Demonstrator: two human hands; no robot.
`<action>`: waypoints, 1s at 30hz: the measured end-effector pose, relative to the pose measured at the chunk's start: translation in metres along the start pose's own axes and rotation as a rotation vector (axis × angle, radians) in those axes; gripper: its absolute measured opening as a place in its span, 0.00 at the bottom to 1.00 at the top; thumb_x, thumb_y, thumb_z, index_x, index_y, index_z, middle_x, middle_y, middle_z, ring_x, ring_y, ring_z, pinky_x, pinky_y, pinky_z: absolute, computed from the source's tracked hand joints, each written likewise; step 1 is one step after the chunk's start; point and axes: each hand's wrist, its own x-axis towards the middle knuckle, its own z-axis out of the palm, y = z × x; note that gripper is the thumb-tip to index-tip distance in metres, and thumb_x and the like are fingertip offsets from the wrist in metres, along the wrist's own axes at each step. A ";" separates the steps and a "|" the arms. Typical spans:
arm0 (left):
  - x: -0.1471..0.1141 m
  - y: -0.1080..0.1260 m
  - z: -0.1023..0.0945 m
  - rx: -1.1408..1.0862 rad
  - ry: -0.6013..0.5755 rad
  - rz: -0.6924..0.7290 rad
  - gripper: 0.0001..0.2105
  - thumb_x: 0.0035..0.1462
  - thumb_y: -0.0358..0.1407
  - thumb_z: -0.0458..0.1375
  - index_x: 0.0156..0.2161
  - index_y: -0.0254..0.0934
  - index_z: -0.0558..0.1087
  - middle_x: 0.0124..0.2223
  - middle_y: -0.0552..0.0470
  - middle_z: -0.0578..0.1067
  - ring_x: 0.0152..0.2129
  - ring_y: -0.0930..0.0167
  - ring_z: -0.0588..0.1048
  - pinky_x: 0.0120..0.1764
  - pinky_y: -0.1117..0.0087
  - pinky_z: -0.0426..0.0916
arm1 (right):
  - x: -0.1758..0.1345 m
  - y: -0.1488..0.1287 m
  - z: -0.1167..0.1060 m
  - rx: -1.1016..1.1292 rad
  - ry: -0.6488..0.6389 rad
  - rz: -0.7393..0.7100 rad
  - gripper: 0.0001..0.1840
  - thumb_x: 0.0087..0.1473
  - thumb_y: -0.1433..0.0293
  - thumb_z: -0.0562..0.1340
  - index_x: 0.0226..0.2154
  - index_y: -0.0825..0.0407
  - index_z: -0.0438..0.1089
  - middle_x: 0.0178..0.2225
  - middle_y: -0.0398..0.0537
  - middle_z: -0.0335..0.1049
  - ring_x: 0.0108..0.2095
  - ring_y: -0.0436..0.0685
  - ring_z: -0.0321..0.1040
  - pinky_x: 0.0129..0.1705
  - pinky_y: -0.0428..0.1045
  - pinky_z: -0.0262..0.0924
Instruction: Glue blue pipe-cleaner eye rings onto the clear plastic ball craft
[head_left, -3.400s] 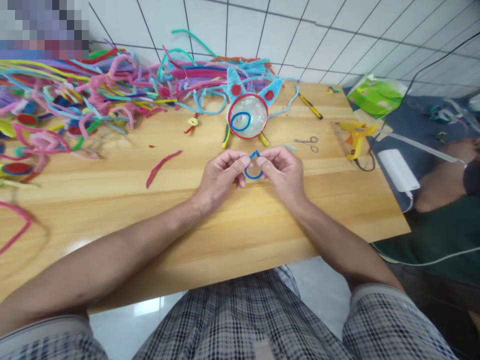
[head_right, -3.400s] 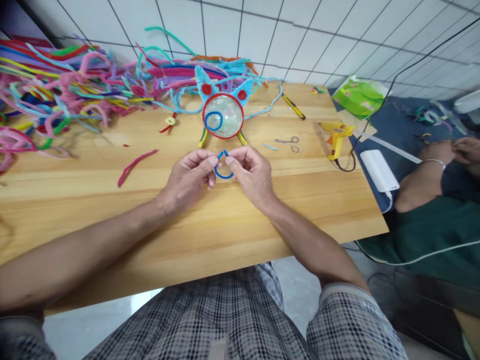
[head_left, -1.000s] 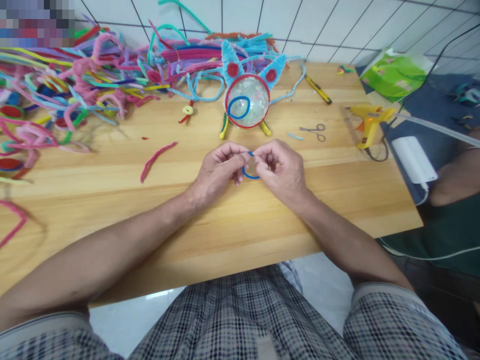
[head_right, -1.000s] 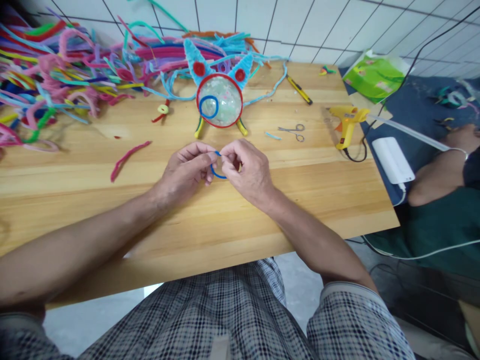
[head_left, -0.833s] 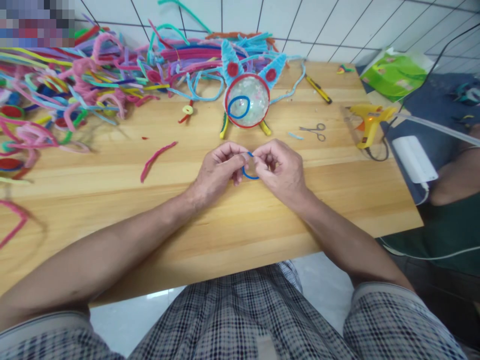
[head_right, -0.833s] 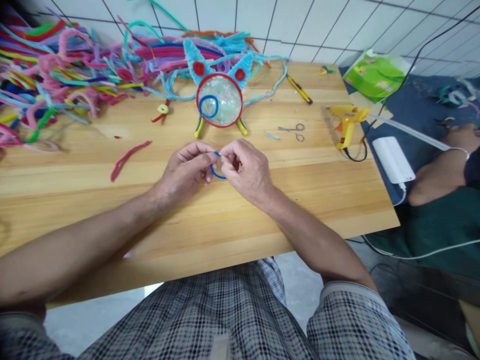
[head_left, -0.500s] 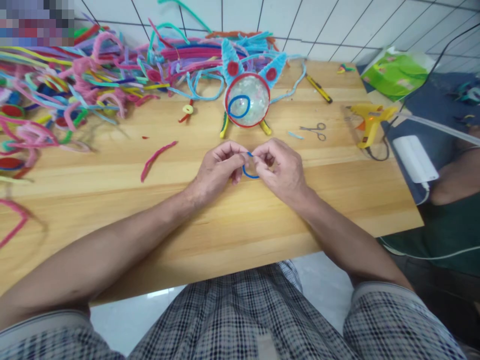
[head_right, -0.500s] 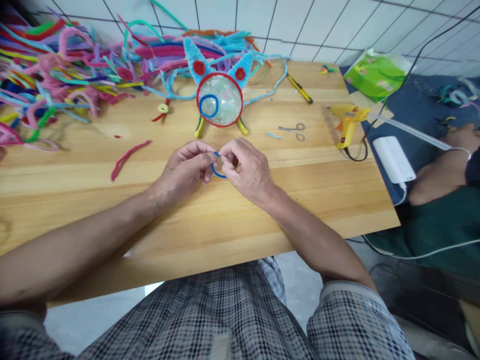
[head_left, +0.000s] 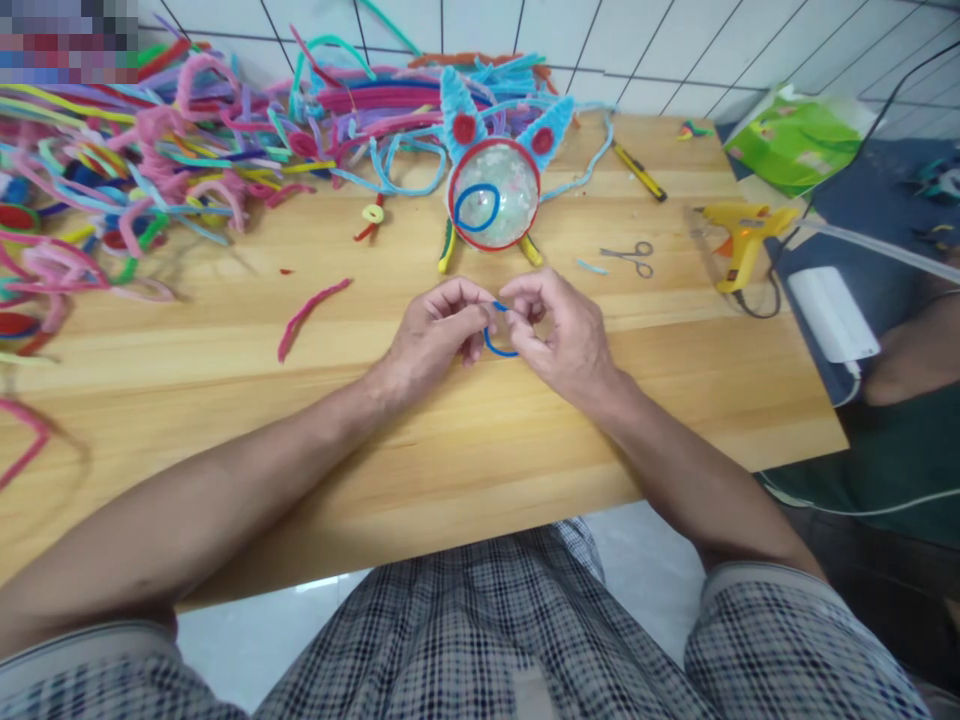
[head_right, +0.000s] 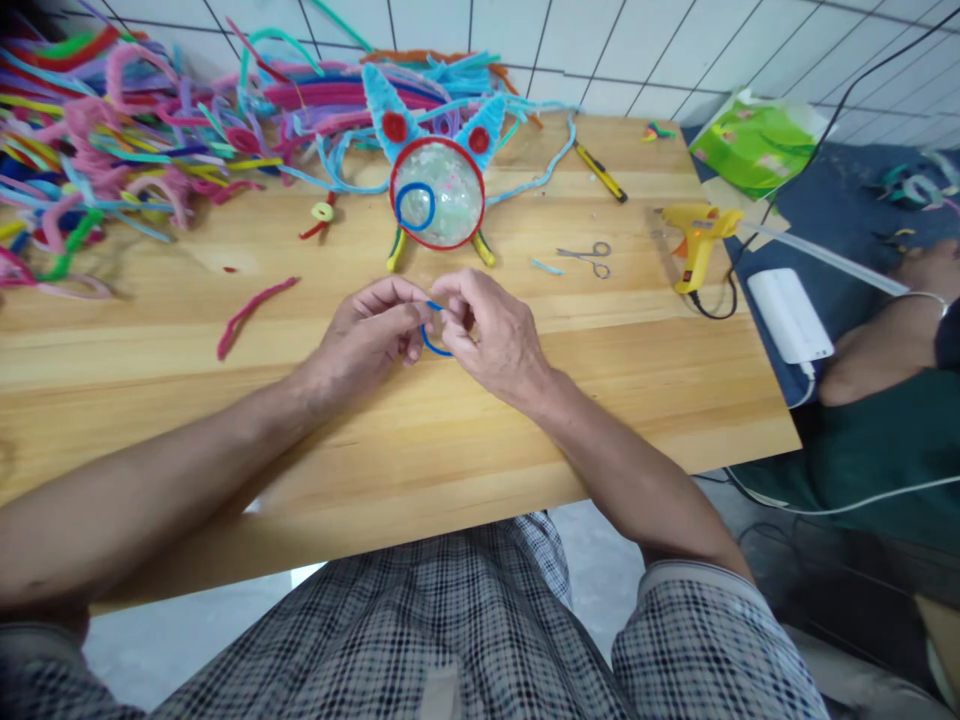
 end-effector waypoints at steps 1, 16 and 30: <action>0.000 0.000 0.000 -0.002 -0.002 -0.001 0.06 0.52 0.30 0.71 0.35 0.38 0.79 0.28 0.57 0.81 0.16 0.77 0.71 0.20 0.76 0.65 | 0.000 0.000 0.000 0.008 -0.001 -0.019 0.16 0.63 0.75 0.65 0.51 0.43 0.79 0.36 0.39 0.77 0.35 0.54 0.73 0.44 0.52 0.74; 0.000 0.003 -0.002 0.009 -0.031 -0.041 0.10 0.52 0.34 0.74 0.35 0.38 0.77 0.29 0.57 0.81 0.17 0.77 0.71 0.21 0.76 0.65 | 0.004 -0.002 -0.003 0.029 -0.045 -0.006 0.12 0.62 0.74 0.65 0.44 0.45 0.80 0.36 0.43 0.78 0.36 0.56 0.73 0.44 0.52 0.74; 0.003 -0.001 -0.005 0.076 -0.055 -0.014 0.25 0.50 0.54 0.85 0.35 0.39 0.80 0.26 0.56 0.78 0.18 0.76 0.70 0.20 0.75 0.63 | 0.018 0.003 -0.017 0.268 -0.178 0.149 0.03 0.63 0.68 0.70 0.41 0.47 0.78 0.34 0.40 0.76 0.34 0.52 0.70 0.40 0.50 0.67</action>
